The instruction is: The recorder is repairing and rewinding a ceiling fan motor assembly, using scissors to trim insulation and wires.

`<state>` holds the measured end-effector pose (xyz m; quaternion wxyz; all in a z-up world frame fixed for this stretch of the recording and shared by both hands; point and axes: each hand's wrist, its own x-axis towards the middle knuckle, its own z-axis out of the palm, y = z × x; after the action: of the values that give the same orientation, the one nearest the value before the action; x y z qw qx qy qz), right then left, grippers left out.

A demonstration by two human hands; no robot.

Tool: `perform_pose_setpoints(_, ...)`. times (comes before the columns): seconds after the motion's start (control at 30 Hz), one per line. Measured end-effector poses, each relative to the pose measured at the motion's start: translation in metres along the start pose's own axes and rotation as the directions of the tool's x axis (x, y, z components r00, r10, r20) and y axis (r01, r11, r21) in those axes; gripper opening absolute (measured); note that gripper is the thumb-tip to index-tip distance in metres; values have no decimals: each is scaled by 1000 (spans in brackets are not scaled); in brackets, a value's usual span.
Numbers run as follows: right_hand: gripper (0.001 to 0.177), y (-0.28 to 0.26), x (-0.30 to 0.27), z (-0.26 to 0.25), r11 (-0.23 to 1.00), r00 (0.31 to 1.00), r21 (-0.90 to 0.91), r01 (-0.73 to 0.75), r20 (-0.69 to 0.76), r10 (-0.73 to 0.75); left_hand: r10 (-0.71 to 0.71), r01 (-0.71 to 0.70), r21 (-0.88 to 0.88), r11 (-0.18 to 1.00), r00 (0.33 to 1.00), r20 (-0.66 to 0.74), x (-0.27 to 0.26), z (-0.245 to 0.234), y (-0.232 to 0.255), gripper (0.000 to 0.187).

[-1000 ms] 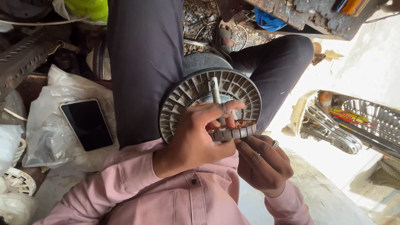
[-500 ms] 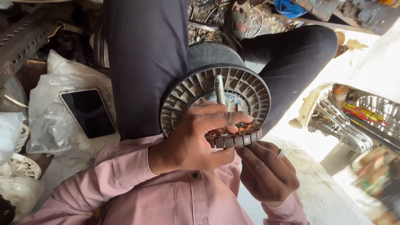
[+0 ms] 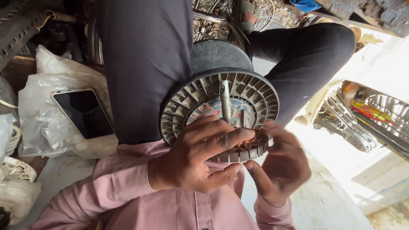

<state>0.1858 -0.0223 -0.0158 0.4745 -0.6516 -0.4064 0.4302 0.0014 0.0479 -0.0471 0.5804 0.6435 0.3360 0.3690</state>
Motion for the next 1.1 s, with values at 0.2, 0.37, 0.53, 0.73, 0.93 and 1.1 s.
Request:
perform_pose_setpoints(0.2,37,20,-23,-16,977,992,173,-124,14,123,-41,42,17,999,999,-33,-13,13,1,71)
perform_pose_setpoints(0.37,34,24,-25,-19,975,990,177,-137,-3,139,21,-19,42,999,999,-48,-16,15,-5,65)
perform_pose_setpoints(0.53,39,21,-16,-22,970,988,191,-152,65,142,85,-70,102,992,986,-144,-7,17,-11,55)
perform_pose_setpoints(0.73,41,12,-17,-11,964,980,179,-197,36,194,100,-75,150,986,981,-168,-5,17,-12,50)
perform_pose_setpoints(0.93,11,30,-28,9,987,991,-160,-1,-134,-20,127,-115,98,988,985,-117,-7,15,-13,54)
perform_pose_setpoints(1.1,20,52,-40,17,894,918,-261,363,-64,-391,127,-127,-34,991,992,-5,-16,14,-17,65)
